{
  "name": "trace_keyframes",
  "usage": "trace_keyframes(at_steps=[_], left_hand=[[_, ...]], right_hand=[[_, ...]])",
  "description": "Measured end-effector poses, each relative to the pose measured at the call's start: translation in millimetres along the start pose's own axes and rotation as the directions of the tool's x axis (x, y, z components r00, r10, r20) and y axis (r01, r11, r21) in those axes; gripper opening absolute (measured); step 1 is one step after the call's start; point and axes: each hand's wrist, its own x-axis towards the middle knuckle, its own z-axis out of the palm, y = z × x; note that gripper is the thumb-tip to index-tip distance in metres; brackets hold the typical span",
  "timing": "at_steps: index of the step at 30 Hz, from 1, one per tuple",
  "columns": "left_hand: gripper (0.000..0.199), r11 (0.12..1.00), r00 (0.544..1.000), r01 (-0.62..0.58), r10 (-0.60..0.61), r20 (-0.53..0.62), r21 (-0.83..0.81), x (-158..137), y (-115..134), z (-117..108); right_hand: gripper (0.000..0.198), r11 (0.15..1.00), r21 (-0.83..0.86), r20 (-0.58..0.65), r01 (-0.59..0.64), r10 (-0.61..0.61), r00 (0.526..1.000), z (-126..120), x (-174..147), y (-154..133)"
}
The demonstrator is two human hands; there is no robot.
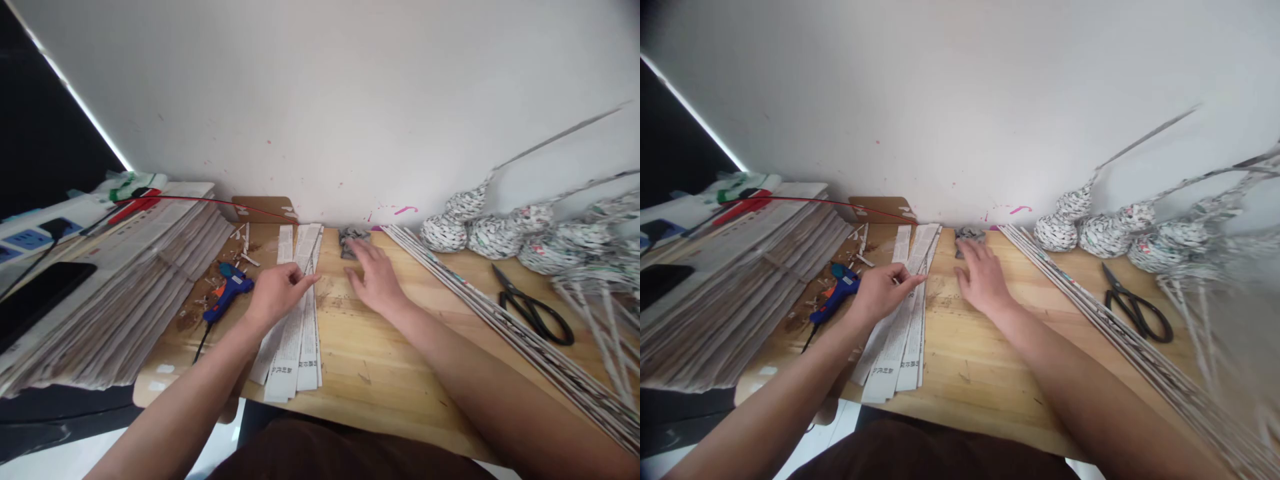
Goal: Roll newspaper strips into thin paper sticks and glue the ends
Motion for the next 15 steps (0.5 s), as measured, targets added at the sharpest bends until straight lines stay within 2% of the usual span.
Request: trace_keyframes(at_steps=[1, 3, 5, 7, 8, 10, 13, 15], left_hand=[[0.038, 0.999, 0.999, -0.039, 0.039, 0.033, 0.003, 6.0, 6.2, 4.5], [0.033, 0.991, 0.984, -0.135, 0.136, 0.117, -0.014, 23.0, 17.8, 18.8], [0.022, 0.973, 0.964, -0.227, 0.23, 0.129, -0.039, 44.6, 27.4, 38.0], [0.041, 0.96, 0.951, -0.28, 0.273, 0.144, 0.028, 66.1, 34.5, 57.9], [0.043, 0.954, 0.943, -0.293, 0.278, 0.18, 0.058, 75.0, 37.2, 66.6], [0.03, 0.949, 0.937, -0.303, 0.28, 0.211, 0.084, 86.6, 41.6, 79.4], [0.022, 0.947, 0.932, -0.313, 0.29, 0.217, 0.078, 87.3, 46.7, 86.6], [0.022, 0.945, 0.931, -0.319, 0.299, 0.21, 0.068, 81.1, 49.2, 85.4]], right_hand=[[0.056, 0.992, -0.083, 0.011, -0.092, 0.093, 0.996, -0.1, 2.9, 7.5], [0.056, 0.967, -0.183, 0.064, -0.175, 0.189, 0.98, -0.1, 6.0, 18.5], [0.043, 0.963, -0.205, 0.1, -0.177, 0.201, 0.975, -0.2, 6.5, 23.6], [0.03, 0.968, -0.181, 0.085, -0.171, 0.189, 0.978, -0.2, 6.1, 25.3], [0.025, 0.971, -0.157, 0.069, -0.179, 0.191, 0.979, 0.0, 6.1, 26.0], [0.021, 0.975, -0.095, 0.014, -0.203, 0.205, 0.979, 1.4, 6.5, 28.3], [0.041, 0.976, -0.038, -0.062, -0.216, 0.213, 0.975, 4.7, 7.6, 33.2], [0.052, 0.977, -0.074, -0.04, -0.199, 0.197, 0.98, 6.1, 8.0, 35.4]])
